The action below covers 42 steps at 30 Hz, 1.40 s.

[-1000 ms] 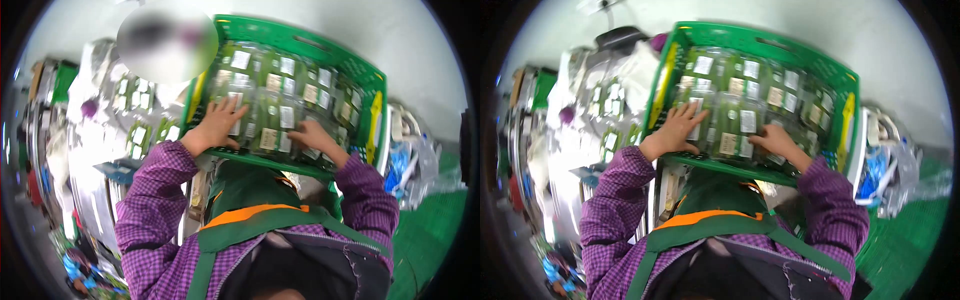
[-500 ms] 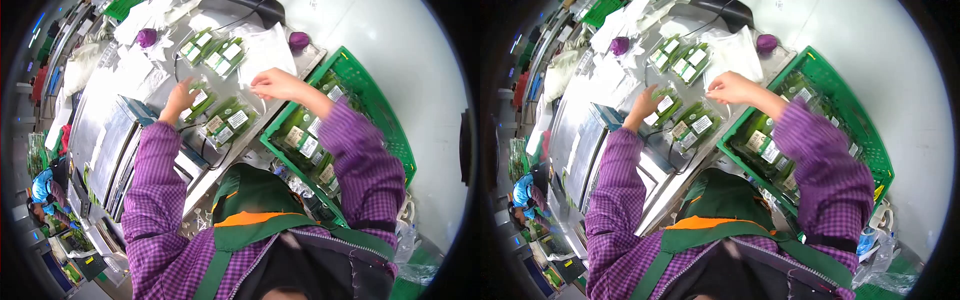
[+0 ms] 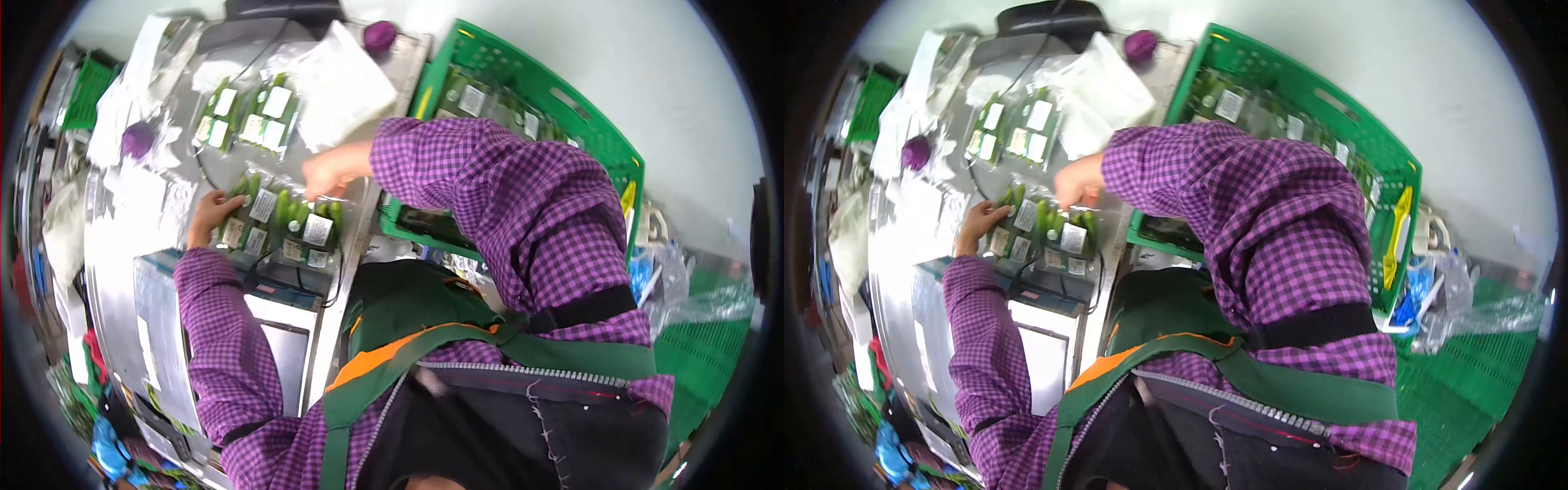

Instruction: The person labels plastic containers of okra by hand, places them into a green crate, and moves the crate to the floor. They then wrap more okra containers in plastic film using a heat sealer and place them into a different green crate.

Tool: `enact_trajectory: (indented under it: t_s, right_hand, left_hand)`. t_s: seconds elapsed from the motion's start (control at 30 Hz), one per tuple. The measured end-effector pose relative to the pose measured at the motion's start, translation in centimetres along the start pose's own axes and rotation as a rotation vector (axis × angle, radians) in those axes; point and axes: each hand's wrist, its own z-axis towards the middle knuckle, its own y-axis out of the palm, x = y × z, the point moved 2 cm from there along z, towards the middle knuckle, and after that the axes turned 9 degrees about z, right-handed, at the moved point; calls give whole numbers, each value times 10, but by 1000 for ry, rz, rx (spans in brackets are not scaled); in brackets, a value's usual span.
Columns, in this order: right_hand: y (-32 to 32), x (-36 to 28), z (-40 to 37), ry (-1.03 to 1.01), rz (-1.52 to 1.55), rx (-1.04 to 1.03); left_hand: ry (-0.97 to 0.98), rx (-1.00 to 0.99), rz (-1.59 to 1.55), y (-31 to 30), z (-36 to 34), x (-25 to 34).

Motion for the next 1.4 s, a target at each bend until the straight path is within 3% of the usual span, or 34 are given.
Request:
enact_trajectory:
  t_s: [0.07, 0.13, 0.17, 0.2, 0.27, 0.33, 0.4, 0.43, 0.47, 0.53, 0.57, 0.6, 0.63, 0.67, 0.77, 0.8, 0.87, 0.9, 1.03, 1.13, 1.23, 1.3, 1.33, 1.4]
  right_hand:
    - [-8, -29, -38, -215, -433, 63]
    - [-38, -48, -98, -573, -443, 241]
    - [-64, -47, -114, -535, -533, 360]
    - [-87, -42, -152, -610, -375, 444]
    - [-125, -22, -244, -880, -371, 623]
    - [-145, 6, -334, -822, -334, 738]
    - [-144, 57, -393, -837, 44, 956]
    - [-144, 87, -421, -677, 23, 1095]
    - [-144, 114, -449, -505, 5, 1225]
    - [-136, 168, -488, -356, -43, 1167]
    - [-152, 228, -500, -347, -69, 1114]
    - [-143, 245, -511, -298, -31, 1023]
    - [-142, 271, -516, -210, -31, 996]
    - [-143, 314, -501, -141, -33, 967]
    - [-137, 354, -511, 56, -90, 849]
    - [-135, 357, -512, 133, -110, 810]
    - [-137, 372, -510, 159, -112, 716]
    - [-142, 401, -473, 174, -109, 600]
    - [-141, 446, -442, 209, -237, 453]
    - [-135, 451, -434, 171, -282, 516]
    - [-137, 455, -438, 172, -346, 578]
    - [-140, 435, -444, 396, -622, 785]
    - [-137, 406, -449, 252, -666, 823]
    - [-139, 347, -445, -14, -423, 846]
  left_hand:
    - [84, -14, -3, -6, 16, -14]
    - [115, -139, -73, -21, 9, -7]
    - [156, -109, -90, -35, 16, -20]
    - [199, -77, -109, -46, 19, -30]
    - [118, 93, -324, -73, -28, 3]
    - [53, 298, -558, -96, -42, 8]
    - [311, 377, -588, -113, -31, -3]
    - [255, 287, -905, -105, -61, 49]
    - [325, 184, -1024, -97, -67, 74]
    - [446, 169, -949, -59, -89, 148]
    - [398, 158, -841, -31, -105, 190]
    - [517, -73, -901, -2, -109, 217]
    - [587, -170, -878, 34, -132, 253]
    - [556, -313, -851, 87, -129, 280]
    - [385, -436, -576, 189, -206, 387]
    - [503, -642, -441, 214, -210, 406]
    - [552, -786, -398, 267, -218, 428]
    - [525, -769, -379, 298, -203, 424]
    - [542, -769, -183, 351, -178, 420]
    - [591, -698, 60, 357, -175, 421]
    - [983, -231, 546, 342, -189, 439]
    - [965, -147, 621, 325, -193, 439]
    - [1037, -60, 556, 315, -192, 430]
    - [1022, -42, 349, 271, -204, 424]
